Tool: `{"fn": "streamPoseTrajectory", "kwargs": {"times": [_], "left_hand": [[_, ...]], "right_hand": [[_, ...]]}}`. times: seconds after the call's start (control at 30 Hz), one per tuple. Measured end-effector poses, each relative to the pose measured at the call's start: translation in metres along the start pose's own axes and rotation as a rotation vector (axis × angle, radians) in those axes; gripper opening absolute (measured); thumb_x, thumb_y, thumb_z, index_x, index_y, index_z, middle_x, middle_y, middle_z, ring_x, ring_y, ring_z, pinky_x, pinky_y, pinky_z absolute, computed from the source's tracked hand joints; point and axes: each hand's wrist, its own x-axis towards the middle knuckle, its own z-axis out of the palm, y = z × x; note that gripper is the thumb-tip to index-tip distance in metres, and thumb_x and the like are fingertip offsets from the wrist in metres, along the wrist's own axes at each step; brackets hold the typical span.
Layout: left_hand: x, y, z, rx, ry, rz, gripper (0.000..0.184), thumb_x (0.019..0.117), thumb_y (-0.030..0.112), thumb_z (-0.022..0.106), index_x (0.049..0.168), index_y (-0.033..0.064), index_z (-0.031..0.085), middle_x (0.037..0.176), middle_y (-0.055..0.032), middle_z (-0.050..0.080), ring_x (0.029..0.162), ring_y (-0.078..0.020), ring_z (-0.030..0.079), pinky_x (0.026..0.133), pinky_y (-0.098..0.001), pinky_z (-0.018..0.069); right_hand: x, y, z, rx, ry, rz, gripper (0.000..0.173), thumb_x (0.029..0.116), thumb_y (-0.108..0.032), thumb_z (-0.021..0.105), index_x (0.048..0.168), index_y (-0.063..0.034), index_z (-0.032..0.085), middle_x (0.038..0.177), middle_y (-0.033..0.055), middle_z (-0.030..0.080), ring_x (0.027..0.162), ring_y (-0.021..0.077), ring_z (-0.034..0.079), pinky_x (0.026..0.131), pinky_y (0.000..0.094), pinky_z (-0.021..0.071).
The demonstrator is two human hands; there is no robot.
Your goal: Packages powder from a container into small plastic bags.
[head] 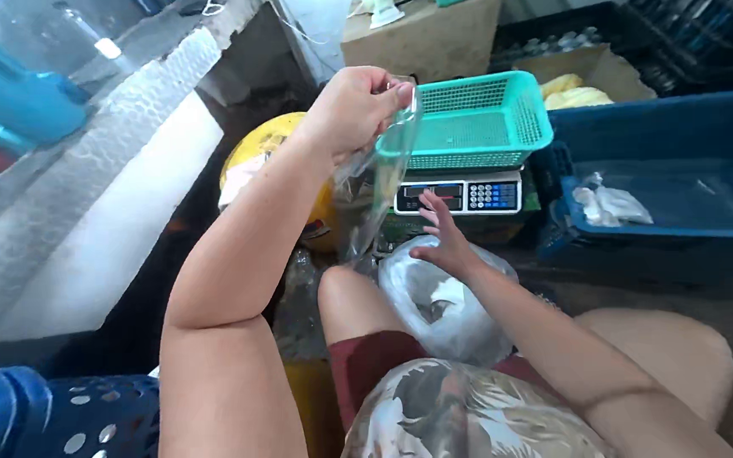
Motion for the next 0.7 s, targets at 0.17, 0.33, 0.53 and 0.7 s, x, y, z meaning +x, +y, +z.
{"fn": "streamPoseTrajectory", "kwargs": {"times": [0.17, 0.33, 0.53, 0.7], "left_hand": [[0.008, 0.002, 0.04, -0.153, 0.005, -0.006, 0.014, 0.108, 0.019, 0.054, 0.099, 0.0103, 0.059, 0.064, 0.0068, 0.048, 0.046, 0.0001, 0.041, 0.042, -0.0135, 0.0363], [0.019, -0.012, 0.061, -0.285, 0.075, -0.114, 0.017, 0.1093, 0.024, 0.051, 0.105, 0.0097, 0.06, 0.065, 0.0057, 0.046, 0.045, -0.0017, 0.04, 0.042, -0.0151, 0.0377], [0.03, -0.033, 0.073, -0.3, 0.101, -0.148, 0.022, 0.11, 0.026, 0.05, 0.106, 0.0075, 0.061, 0.066, 0.0049, 0.047, 0.048, -0.0018, 0.041, 0.044, -0.0152, 0.036], [0.031, -0.053, 0.065, -0.241, 0.128, -0.174, 0.023, 0.109, 0.027, 0.052, 0.105, 0.007, 0.062, 0.069, 0.0038, 0.049, 0.048, -0.0026, 0.042, 0.045, -0.0162, 0.038]], "right_hand": [[-0.011, -0.015, 0.006, 0.161, -0.098, 0.036, 0.104, 0.0747, -0.019, 0.086, 0.159, -0.0066, 0.026, 0.147, 0.0112, 0.054, 0.134, 0.0221, 0.052, 0.108, 0.0415, 0.047], [-0.028, 0.004, 0.021, 0.496, -0.271, 0.115, 0.074, 0.0813, -0.014, 0.076, 0.146, -0.0032, 0.042, 0.117, 0.0032, 0.066, 0.105, 0.0097, 0.064, 0.092, 0.0286, 0.0546], [-0.035, 0.012, 0.013, 0.572, -0.153, 0.279, 0.015, 0.0996, 0.004, 0.048, 0.102, -0.0007, 0.062, 0.099, 0.0044, 0.07, 0.094, 0.0135, 0.068, 0.09, 0.0341, 0.0567], [-0.041, 0.03, -0.031, 0.664, 0.059, 0.354, 0.03, 0.1114, -0.016, 0.023, 0.126, -0.0037, 0.047, 0.104, 0.008, 0.07, 0.09, 0.0201, 0.072, 0.087, 0.039, 0.0597]]}}
